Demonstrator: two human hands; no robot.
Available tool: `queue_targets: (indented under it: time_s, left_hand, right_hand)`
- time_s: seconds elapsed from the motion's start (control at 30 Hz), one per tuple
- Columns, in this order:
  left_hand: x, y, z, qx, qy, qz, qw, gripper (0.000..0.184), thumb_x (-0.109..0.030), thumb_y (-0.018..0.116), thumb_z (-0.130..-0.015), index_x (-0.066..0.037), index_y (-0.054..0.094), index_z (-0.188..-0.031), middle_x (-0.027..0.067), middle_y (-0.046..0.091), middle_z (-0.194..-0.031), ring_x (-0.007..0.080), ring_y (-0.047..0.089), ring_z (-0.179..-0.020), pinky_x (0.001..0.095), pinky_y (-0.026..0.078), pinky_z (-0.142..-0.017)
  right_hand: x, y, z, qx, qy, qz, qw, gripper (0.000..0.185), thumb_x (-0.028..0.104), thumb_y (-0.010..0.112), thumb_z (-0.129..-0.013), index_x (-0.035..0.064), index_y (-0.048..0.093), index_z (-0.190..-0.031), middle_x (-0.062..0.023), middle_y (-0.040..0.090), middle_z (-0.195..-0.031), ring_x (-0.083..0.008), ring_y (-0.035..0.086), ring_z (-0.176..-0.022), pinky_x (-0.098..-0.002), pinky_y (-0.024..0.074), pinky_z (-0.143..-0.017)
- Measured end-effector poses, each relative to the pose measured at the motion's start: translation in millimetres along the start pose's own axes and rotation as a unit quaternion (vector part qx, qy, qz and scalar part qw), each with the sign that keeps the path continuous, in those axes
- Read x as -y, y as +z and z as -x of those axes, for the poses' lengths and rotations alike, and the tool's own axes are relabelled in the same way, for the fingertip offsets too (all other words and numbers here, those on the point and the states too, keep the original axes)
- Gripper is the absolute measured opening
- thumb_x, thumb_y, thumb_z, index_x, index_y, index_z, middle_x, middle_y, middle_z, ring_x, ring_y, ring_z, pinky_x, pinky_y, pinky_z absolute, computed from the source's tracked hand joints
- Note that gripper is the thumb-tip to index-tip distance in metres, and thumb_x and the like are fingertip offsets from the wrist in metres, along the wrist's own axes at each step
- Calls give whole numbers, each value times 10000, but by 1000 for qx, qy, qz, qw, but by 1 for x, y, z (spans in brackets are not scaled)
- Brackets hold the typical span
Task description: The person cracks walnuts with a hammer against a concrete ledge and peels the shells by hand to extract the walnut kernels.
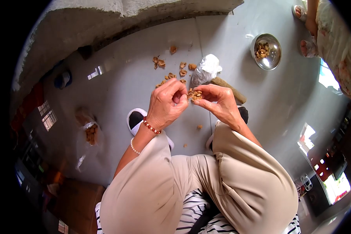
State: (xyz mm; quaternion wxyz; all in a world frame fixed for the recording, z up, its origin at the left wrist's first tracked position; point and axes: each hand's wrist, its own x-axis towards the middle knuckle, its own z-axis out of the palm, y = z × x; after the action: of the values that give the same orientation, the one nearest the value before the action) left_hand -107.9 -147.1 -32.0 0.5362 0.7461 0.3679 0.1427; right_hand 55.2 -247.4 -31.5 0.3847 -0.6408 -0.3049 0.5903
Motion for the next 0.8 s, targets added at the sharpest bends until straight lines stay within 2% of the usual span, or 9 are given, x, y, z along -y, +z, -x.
queue_targets:
  time_s: [0.07, 0.1, 0.2, 0.27, 0.37, 0.47, 0.6, 0.73, 0.8]
  left_hand:
    - [-1, -5, 1, 9, -88, 100, 991, 62, 27, 572, -715, -17, 533, -735, -2, 529, -662, 63, 495, -523, 211, 412, -490]
    - [2, -4, 3, 15, -159, 217, 963, 32, 13, 554, -757, -14, 539, -764, -25, 531, -676, 24, 480, -556, 180, 396, -491]
    - [4, -7, 3, 18, -213, 306, 928, 9, -7, 541, -790, -14, 536, -788, -27, 527, -676, 27, 487, -561, 181, 403, -491]
    - [3, -6, 3, 7, -221, 312, 924, 11, -14, 529, -806, -18, 540, -806, -24, 524, -649, 30, 481, -541, 177, 405, -488]
    - [4, -5, 3, -3, -244, 317, 917, 24, -10, 526, -804, -24, 544, -795, -22, 525, -644, 27, 484, -531, 168, 404, -480]
    - [6, -5, 1, -9, -247, 307, 919, 37, -6, 518, -798, -19, 549, -784, -23, 528, -646, 28, 492, -529, 170, 406, -473]
    - [9, -7, 2, -15, -255, 294, 921, 35, -8, 516, -794, -14, 549, -787, -22, 526, -646, 30, 496, -531, 173, 409, -471]
    - [10, -8, 0, -38, -283, 273, 919, 26, -6, 531, -781, -8, 554, -770, -31, 523, -637, 28, 478, -530, 178, 397, -480]
    - [25, -6, 2, -58, -256, 175, 949, 19, -6, 547, -768, -4, 558, -752, -35, 525, -629, 26, 460, -529, 181, 390, -490]
  right_hand:
    - [2, -8, 2, -32, 16, -17, 999, 289, 45, 711, -774, -13, 635, -1048, -37, 648, -855, -77, 600, -764, -217, 502, -692]
    - [1, -12, 2, -76, -14, -4, 997, 281, 28, 704, -760, -5, 640, -1031, -40, 652, -795, -69, 598, -719, -220, 498, -668]
    - [-1, -37, 2, -160, -24, -63, 985, 278, 16, 691, -782, -4, 638, -1054, -42, 651, -804, -74, 595, -711, -209, 502, -651]
    - [7, -54, 2, -223, -17, -56, 973, 287, 33, 706, -777, 1, 641, -1054, -11, 628, -761, -39, 548, -657, -186, 473, -608]
    - [3, -85, -2, -343, -60, 96, 932, 273, 98, 723, -775, 30, 662, -1033, 32, 542, -638, -34, 453, -571, -196, 397, -529]
    - [2, -110, -12, -435, -82, 152, 884, 275, 122, 696, -802, 25, 654, -1056, 23, 506, -599, -52, 442, -547, -213, 397, -519]
    - [15, -122, -5, -444, -60, 218, 867, 363, 124, 678, -809, 41, 614, -1157, -5, 513, -651, -84, 449, -547, -241, 420, -532]
    - [-5, -110, 16, -438, -66, 213, 871, 279, 75, 668, -803, 34, 637, -1077, -23, 493, -653, -99, 457, -559, -251, 423, -537]
    - [-7, -87, 26, -386, -72, 263, 882, 199, 43, 666, -795, 41, 643, -993, -55, 480, -648, -130, 467, -543, -264, 407, -524]
